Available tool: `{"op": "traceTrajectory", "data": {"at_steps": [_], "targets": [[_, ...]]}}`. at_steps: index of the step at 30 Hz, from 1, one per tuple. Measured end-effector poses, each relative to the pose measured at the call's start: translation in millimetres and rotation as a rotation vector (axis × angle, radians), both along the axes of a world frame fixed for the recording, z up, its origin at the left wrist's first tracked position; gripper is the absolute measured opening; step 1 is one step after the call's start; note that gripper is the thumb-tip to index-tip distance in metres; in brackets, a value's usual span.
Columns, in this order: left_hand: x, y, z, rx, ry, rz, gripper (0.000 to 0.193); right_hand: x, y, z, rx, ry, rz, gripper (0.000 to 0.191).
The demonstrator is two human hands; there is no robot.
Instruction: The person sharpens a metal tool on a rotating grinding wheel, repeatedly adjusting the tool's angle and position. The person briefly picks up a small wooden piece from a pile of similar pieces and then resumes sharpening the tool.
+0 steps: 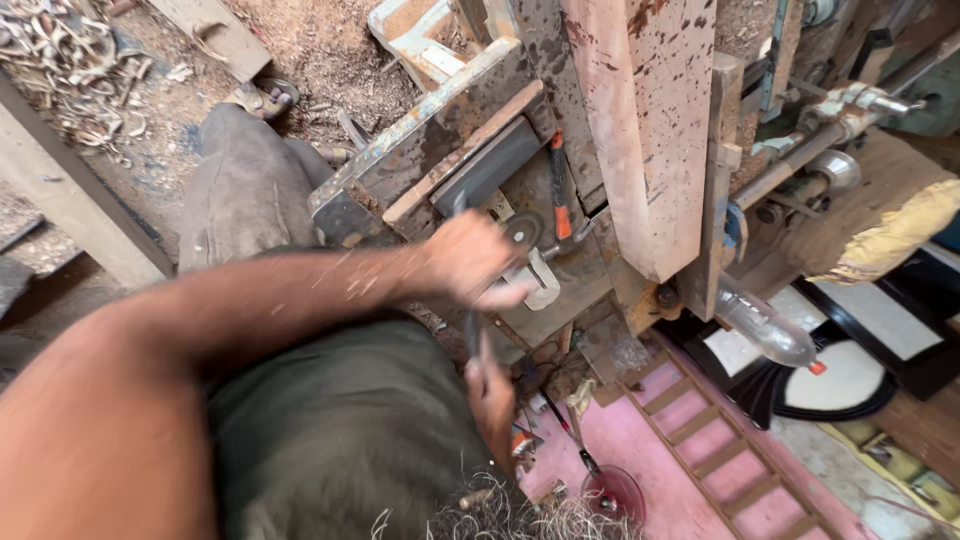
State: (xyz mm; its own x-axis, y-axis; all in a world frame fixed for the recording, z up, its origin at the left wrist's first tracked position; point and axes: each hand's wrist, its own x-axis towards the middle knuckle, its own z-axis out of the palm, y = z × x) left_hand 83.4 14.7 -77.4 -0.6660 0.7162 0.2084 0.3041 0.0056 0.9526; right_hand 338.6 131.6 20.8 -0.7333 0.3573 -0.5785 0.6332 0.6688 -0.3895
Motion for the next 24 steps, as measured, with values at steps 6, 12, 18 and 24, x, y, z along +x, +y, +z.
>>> {"op": "traceTrajectory", "data": {"at_steps": [6,12,18,24], "targets": [[3.2,34.2,-23.3,-0.040,0.096,0.054,0.070,-34.1,18.0,13.1,0.049,-0.093,-0.055,0.054],[24.7,19.9,-20.2,-0.138,-0.014,-0.057,0.071,-31.1,-11.9,25.0,0.053,-0.083,-0.123,0.057],[-4.6,35.1,-22.9,-0.140,0.106,-0.046,0.073,-21.9,-20.9,-5.9,0.124,0.180,0.010,0.044],[-42.1,65.0,-10.3,-0.118,0.123,0.124,0.082,-56.5,20.3,-13.0,0.237,-0.074,-0.127,0.058]]}}
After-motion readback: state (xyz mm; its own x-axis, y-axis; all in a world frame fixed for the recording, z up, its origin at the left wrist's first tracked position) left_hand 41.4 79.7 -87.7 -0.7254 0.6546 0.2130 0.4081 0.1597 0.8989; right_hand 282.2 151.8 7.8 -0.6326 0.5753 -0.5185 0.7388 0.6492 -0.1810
